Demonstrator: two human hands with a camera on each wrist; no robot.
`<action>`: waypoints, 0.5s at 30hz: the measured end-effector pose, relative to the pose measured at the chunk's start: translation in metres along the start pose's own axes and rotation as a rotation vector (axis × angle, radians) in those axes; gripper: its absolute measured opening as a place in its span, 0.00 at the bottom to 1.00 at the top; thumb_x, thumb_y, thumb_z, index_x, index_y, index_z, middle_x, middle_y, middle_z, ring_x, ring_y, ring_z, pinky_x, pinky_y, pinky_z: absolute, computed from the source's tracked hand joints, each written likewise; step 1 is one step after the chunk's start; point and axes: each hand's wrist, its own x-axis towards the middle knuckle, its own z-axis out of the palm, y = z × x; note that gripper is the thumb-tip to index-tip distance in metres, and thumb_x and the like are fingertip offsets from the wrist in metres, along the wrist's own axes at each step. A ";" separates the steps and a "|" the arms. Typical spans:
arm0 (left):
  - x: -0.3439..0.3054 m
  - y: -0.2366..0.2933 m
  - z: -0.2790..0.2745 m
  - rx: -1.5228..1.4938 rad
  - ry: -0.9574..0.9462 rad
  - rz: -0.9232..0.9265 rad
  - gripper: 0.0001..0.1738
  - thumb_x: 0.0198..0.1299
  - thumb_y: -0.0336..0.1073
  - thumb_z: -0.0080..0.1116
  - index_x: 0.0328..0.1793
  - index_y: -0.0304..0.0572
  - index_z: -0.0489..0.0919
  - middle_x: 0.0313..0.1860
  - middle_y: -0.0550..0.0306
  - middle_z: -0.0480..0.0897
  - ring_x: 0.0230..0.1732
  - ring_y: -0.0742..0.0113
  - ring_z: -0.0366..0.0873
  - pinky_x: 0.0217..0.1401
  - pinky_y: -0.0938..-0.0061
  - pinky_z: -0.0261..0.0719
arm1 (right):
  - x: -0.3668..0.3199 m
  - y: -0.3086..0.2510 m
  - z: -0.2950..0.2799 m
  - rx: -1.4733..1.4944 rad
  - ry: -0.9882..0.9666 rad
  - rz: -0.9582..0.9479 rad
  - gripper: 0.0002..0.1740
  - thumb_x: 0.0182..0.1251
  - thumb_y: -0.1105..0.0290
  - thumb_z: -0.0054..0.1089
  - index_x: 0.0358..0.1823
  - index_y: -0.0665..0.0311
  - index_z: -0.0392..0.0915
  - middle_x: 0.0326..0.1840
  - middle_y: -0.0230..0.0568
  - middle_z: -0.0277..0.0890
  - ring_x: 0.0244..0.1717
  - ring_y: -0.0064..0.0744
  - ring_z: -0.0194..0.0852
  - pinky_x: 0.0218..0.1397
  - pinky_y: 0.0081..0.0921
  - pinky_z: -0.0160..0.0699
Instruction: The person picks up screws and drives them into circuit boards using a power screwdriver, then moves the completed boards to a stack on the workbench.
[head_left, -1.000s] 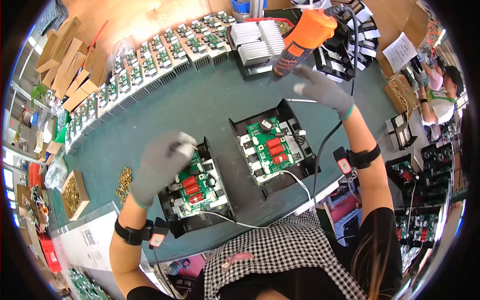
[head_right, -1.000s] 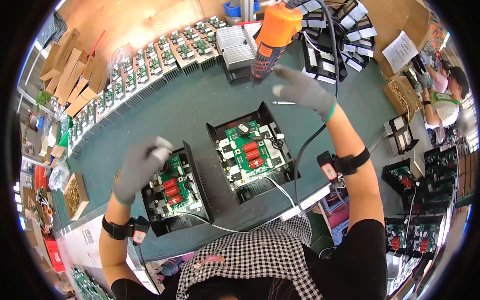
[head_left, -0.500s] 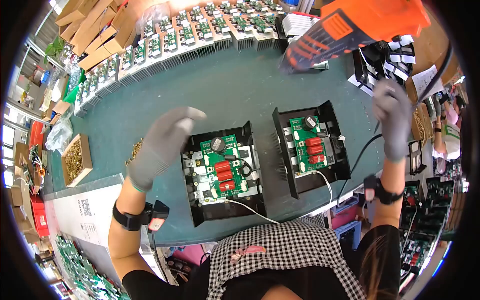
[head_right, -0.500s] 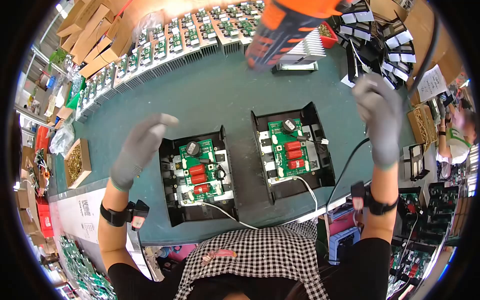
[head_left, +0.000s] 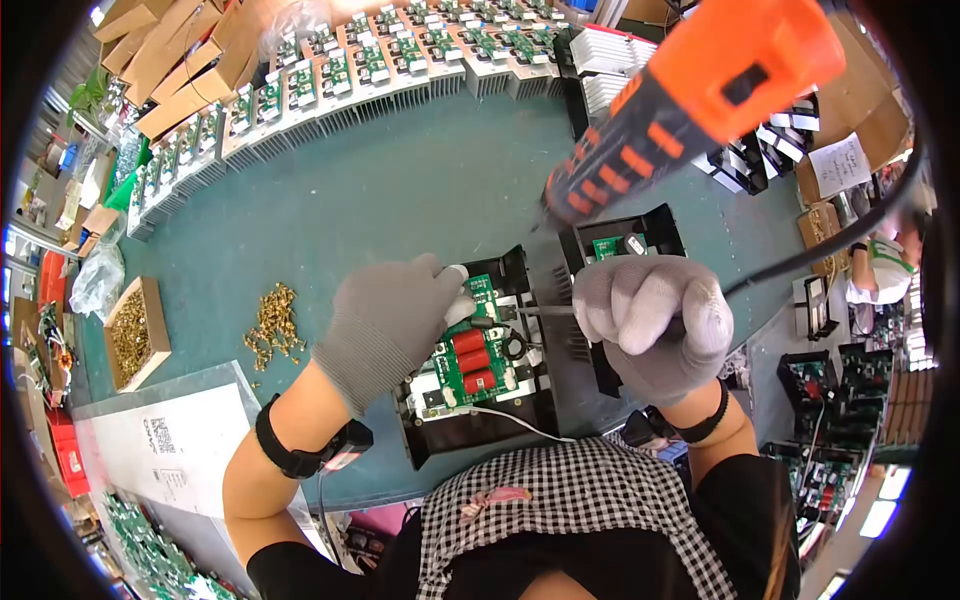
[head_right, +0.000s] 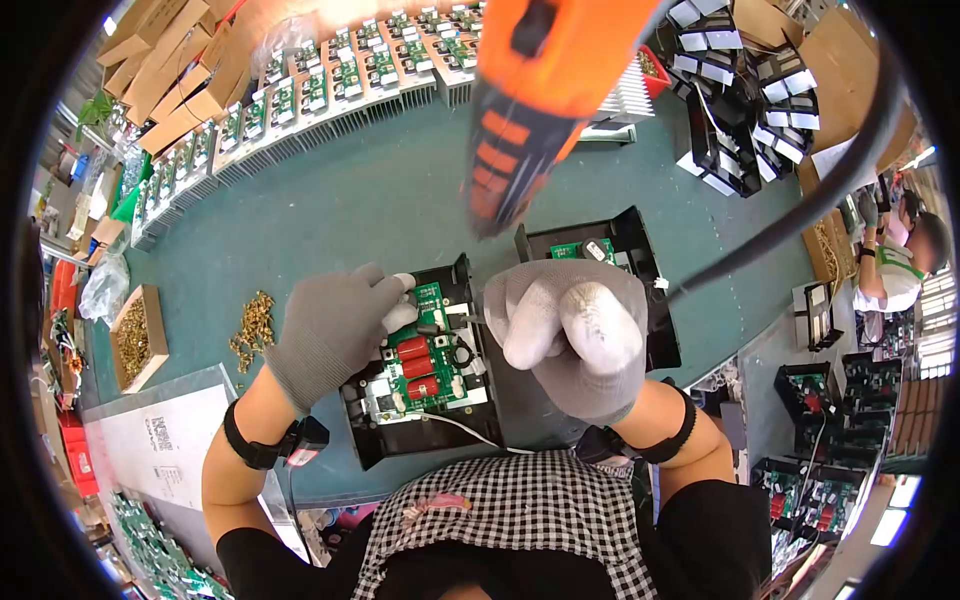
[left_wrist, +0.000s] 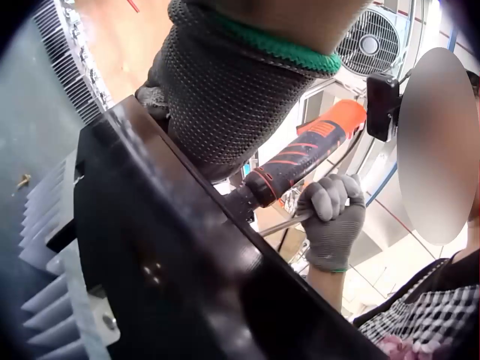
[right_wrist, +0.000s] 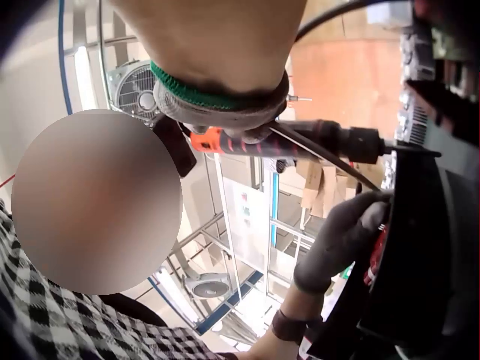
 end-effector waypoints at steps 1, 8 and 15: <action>0.000 0.000 0.001 0.005 0.000 0.010 0.25 0.50 0.37 0.66 0.57 0.56 0.76 0.38 0.60 0.79 0.39 0.57 0.82 0.36 0.65 0.79 | -0.001 0.004 0.000 0.026 0.015 0.017 0.25 0.72 0.58 0.46 0.21 0.69 0.75 0.16 0.35 0.61 0.18 0.29 0.54 0.25 0.28 0.56; 0.002 0.004 0.004 0.068 -0.039 0.023 0.17 0.57 0.41 0.59 0.53 0.51 0.76 0.38 0.59 0.78 0.38 0.58 0.83 0.34 0.65 0.80 | 0.012 0.000 0.005 -0.317 -0.021 0.276 0.24 0.73 0.61 0.41 0.20 0.68 0.73 0.18 0.35 0.67 0.19 0.28 0.62 0.27 0.26 0.61; 0.000 -0.011 0.024 -0.055 -0.049 0.070 0.12 0.62 0.39 0.56 0.50 0.48 0.76 0.40 0.54 0.79 0.37 0.56 0.83 0.32 0.64 0.81 | 0.051 0.030 0.027 -0.372 -0.416 0.119 0.15 0.72 0.70 0.45 0.28 0.73 0.70 0.18 0.43 0.66 0.18 0.33 0.60 0.25 0.31 0.63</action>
